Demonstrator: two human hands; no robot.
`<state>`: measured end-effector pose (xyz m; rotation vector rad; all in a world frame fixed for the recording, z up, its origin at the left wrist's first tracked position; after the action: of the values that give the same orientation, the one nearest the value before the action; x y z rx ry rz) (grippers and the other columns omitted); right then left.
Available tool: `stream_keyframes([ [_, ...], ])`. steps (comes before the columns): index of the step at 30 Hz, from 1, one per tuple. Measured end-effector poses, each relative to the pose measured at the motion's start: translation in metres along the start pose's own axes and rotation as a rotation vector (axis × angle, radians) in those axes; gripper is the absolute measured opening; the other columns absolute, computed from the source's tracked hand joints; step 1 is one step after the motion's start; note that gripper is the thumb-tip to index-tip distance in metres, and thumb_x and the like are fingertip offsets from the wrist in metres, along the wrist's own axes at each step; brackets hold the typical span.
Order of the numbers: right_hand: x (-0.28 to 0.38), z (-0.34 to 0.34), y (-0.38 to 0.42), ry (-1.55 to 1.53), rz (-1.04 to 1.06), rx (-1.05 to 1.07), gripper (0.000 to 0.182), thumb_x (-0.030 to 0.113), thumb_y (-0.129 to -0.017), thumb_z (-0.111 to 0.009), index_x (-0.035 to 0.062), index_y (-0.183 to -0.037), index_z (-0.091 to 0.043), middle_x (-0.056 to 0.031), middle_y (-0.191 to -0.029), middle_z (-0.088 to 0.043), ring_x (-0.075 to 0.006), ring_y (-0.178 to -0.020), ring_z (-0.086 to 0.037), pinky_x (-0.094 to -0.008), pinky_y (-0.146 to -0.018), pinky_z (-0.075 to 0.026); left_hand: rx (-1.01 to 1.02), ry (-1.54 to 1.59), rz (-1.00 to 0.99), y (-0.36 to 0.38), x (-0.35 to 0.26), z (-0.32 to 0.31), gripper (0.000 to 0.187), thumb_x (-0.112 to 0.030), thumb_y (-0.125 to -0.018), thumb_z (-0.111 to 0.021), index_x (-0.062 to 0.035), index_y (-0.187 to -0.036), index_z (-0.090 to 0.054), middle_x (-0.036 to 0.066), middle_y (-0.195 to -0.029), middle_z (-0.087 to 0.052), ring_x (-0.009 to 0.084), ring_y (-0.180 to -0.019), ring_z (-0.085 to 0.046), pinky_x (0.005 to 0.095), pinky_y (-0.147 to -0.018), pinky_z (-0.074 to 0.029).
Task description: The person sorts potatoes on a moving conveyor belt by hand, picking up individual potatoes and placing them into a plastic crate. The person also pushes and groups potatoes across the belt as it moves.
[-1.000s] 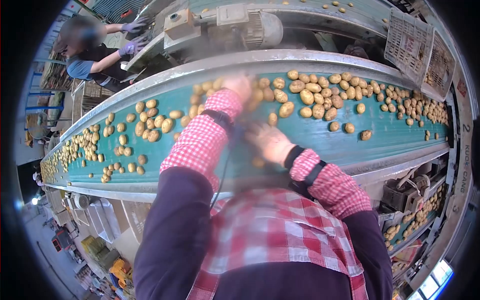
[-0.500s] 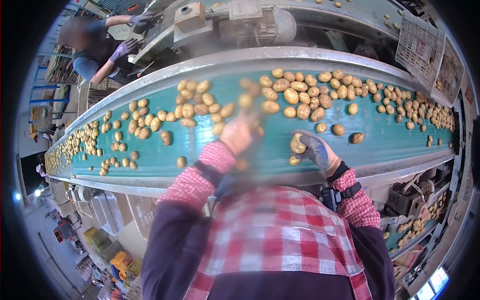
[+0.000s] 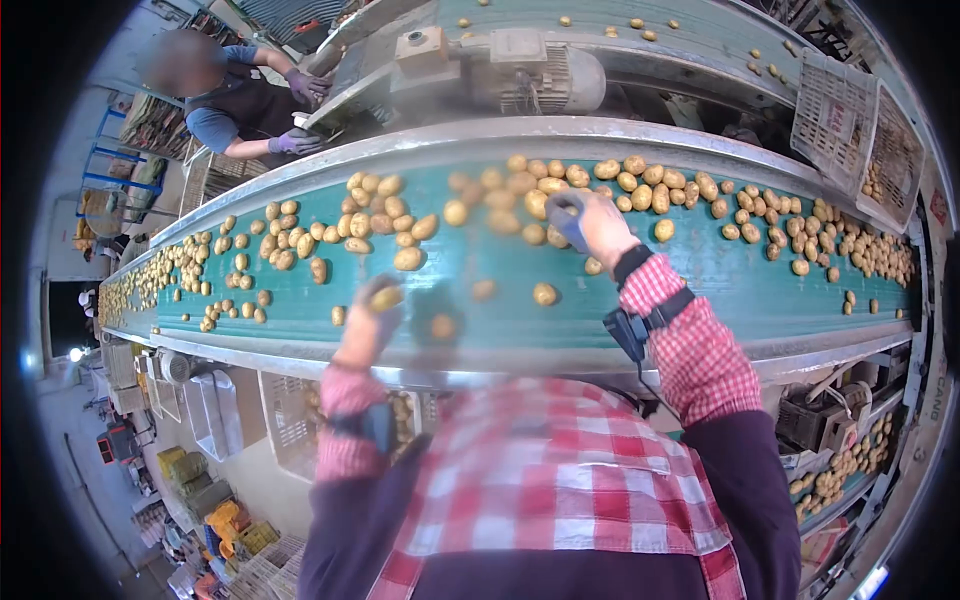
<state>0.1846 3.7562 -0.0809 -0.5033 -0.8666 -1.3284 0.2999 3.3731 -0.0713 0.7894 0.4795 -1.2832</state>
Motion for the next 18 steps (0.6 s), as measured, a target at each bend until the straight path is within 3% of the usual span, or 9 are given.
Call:
stream_keyframes([
  [4, 0.027, -0.009, -0.038, 0.372, 0.176, -0.04, 0.03, 0.03, -0.094, -0.054, 0.017, -0.113, -0.072, -0.0201, -0.107, -0.073, -0.0374, -0.101, -0.069, -0.0465, -0.089, -0.053, -0.226, -0.008, 0.254, 0.114, 0.141, 0.075, 0.049, 0.0, -0.076, -0.068, -0.0068, -0.125, -0.066, 0.018, -0.111, -0.07, 0.0294, -0.105, -0.067, 0.0398, -0.091, -0.053],
  [6, 0.017, -0.046, -0.058, 0.519, 0.172, 0.216, 0.03, 0.027, -0.093, -0.056, 0.0142, -0.114, -0.073, -0.0194, -0.116, -0.069, -0.0341, -0.109, -0.068, -0.0442, -0.091, -0.055, -0.227, -0.365, 0.222, 0.158, 0.146, 0.073, 0.052, -0.001, -0.074, -0.07, -0.0074, -0.126, -0.066, 0.018, -0.114, -0.07, 0.0317, -0.107, -0.067, 0.0414, -0.094, -0.053],
  [8, 0.031, -0.068, -0.051, 0.892, 0.236, 0.228, 0.028, 0.022, -0.093, -0.058, 0.0117, -0.114, -0.073, -0.0174, -0.123, -0.067, -0.0311, -0.11, -0.069, -0.0422, -0.09, -0.056, -0.346, -0.178, 0.297, 0.175, 0.143, 0.061, 0.051, -0.003, -0.073, -0.071, -0.0053, -0.124, -0.067, 0.019, -0.119, -0.068, 0.0344, -0.111, -0.066, 0.0425, -0.097, -0.052],
  [10, 0.031, -0.077, -0.042, 0.926, 0.135, 0.304, 0.027, 0.019, -0.092, -0.059, 0.0115, -0.113, -0.074, -0.0163, -0.124, -0.067, -0.03, -0.109, -0.07, -0.041, -0.09, -0.056, -0.484, -0.298, 0.187, 0.157, 0.107, 0.038, 0.045, -0.009, -0.076, -0.072, 0.0001, -0.12, -0.067, 0.021, -0.117, -0.068, 0.0362, -0.109, -0.065, 0.042, -0.097, -0.051],
  [11, 0.026, -0.078, -0.036, 0.95, 0.086, 0.342, 0.026, 0.017, -0.092, -0.059, 0.0114, -0.113, -0.074, -0.0157, -0.125, -0.066, -0.0295, -0.109, -0.07, -0.0403, -0.09, -0.056, -0.487, -0.155, 0.237, 0.136, 0.082, 0.018, 0.043, -0.011, -0.08, -0.072, -0.0005, -0.121, -0.066, 0.021, -0.118, -0.068, 0.0364, -0.11, -0.064, 0.0423, -0.097, -0.051],
  [12, 0.019, -0.08, -0.03, 0.94, 0.135, 0.353, 0.026, 0.016, -0.092, -0.059, 0.0115, -0.113, -0.074, -0.0157, -0.125, -0.066, -0.0299, -0.109, -0.07, -0.0408, -0.09, -0.056, -0.397, -0.113, 0.168, 0.117, 0.025, 0.002, 0.044, -0.004, -0.082, -0.068, 0.0012, -0.126, -0.064, 0.019, -0.12, -0.068, 0.0299, -0.112, -0.065, 0.0381, -0.1, -0.049],
  [15, 0.012, -0.062, 0.005, 0.977, 0.29, 0.468, 0.027, 0.014, -0.093, -0.056, 0.0131, -0.114, -0.073, -0.0155, -0.124, -0.065, -0.0309, -0.11, -0.068, -0.0432, -0.09, -0.056, -0.358, -0.27, -0.26, 0.041, -0.039, -0.06, 0.046, -0.01, -0.083, -0.071, -0.0036, -0.127, -0.062, 0.019, -0.121, -0.066, 0.0368, -0.113, -0.062, 0.0434, -0.097, -0.05],
  [17, -0.01, -0.041, 0.026, 0.733, 0.274, 0.345, 0.028, 0.016, -0.091, -0.059, 0.0143, -0.117, -0.069, -0.0181, -0.12, -0.066, -0.0334, -0.111, -0.067, -0.0453, -0.091, -0.054, -0.265, -0.272, -0.345, -0.012, -0.074, -0.101, 0.05, -0.01, -0.082, -0.072, -0.0067, -0.131, -0.061, 0.021, -0.124, -0.064, 0.0412, -0.112, -0.06, 0.0453, -0.097, -0.05],
  [18, -0.023, -0.031, 0.036, 0.588, 0.288, 0.317, 0.029, 0.018, -0.089, -0.063, 0.0135, -0.117, -0.067, -0.0188, -0.119, -0.067, -0.0348, -0.111, -0.066, -0.0458, -0.091, -0.054, -0.208, -0.285, -0.357, -0.034, -0.092, -0.12, 0.048, -0.014, -0.084, -0.071, -0.0142, -0.131, -0.062, 0.021, -0.129, -0.06, 0.0408, -0.114, -0.061, 0.0466, -0.097, -0.051],
])
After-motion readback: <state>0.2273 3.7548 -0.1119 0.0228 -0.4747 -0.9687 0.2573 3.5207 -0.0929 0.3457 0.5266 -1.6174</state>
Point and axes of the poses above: each hand's wrist, its own y-axis away from the middle knuckle, its own z-axis out of the back of the hand, x = y × z, the point moved 7 cm from there along -y, towards the middle knuckle
